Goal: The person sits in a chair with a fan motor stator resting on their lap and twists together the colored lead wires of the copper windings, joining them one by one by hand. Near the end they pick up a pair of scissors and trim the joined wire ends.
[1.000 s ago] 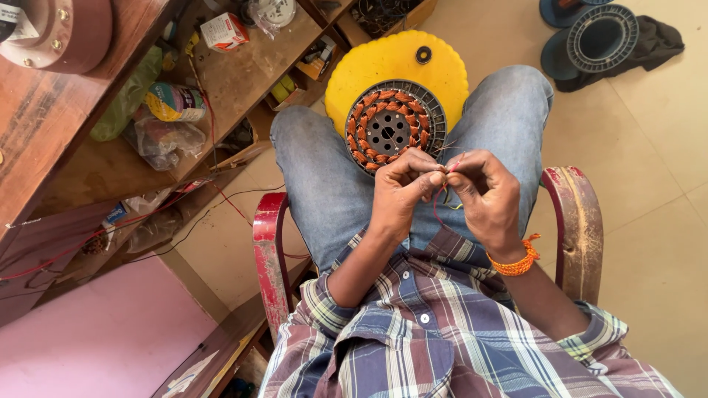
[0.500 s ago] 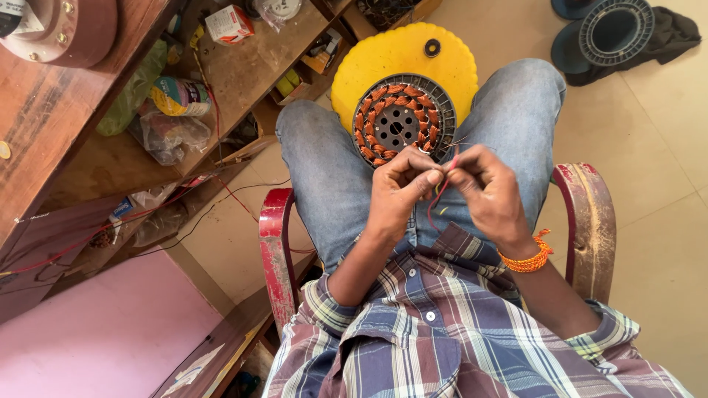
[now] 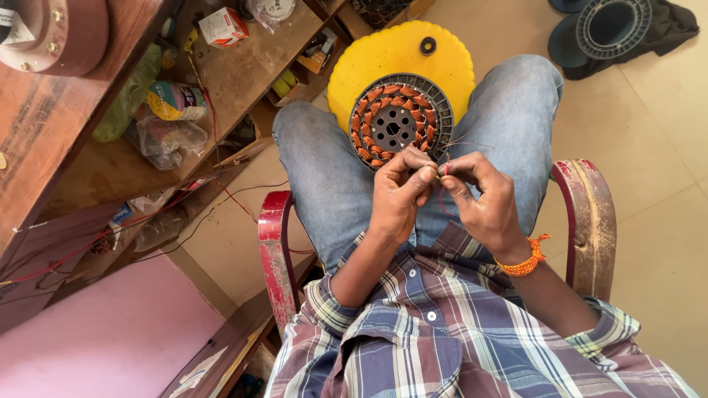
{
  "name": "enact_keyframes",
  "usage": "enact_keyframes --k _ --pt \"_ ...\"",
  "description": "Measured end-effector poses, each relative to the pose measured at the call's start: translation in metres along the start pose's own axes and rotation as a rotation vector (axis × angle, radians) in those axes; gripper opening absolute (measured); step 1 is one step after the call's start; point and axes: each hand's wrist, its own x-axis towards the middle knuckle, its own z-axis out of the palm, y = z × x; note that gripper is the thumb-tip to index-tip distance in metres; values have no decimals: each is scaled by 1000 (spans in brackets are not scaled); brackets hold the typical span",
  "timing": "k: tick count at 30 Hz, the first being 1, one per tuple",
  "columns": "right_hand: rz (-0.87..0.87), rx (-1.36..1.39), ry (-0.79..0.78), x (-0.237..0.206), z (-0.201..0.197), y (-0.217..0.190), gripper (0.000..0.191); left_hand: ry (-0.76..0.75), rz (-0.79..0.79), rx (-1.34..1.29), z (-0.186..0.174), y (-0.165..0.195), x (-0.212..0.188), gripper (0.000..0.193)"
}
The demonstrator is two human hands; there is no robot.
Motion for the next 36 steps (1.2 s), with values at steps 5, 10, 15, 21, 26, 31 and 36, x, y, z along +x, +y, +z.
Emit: enact_keyframes --k 5,10,15,21,26,31,36 --pt "-5 -18 4 -1 1 -5 12 48 33 33 1 -1 -2 8" --pt "-104 -131 28 1 3 -15 10 83 79 54 1 -4 -4 8" --pt "-169 -248 12 4 0 -19 14 112 135 50 0 -6 -4 9" --pt "-123 -226 -3 2 -1 -19 11 88 165 29 -3 -5 -5 8" --pt "45 -32 -19 0 -5 -19 9 92 147 -4 -4 -5 -6 7" --pt "31 -29 -10 0 -7 -20 10 91 114 6 -2 -6 -4 7" --pt "-64 -144 -7 1 -6 -20 9 96 68 89 1 0 -5 9"
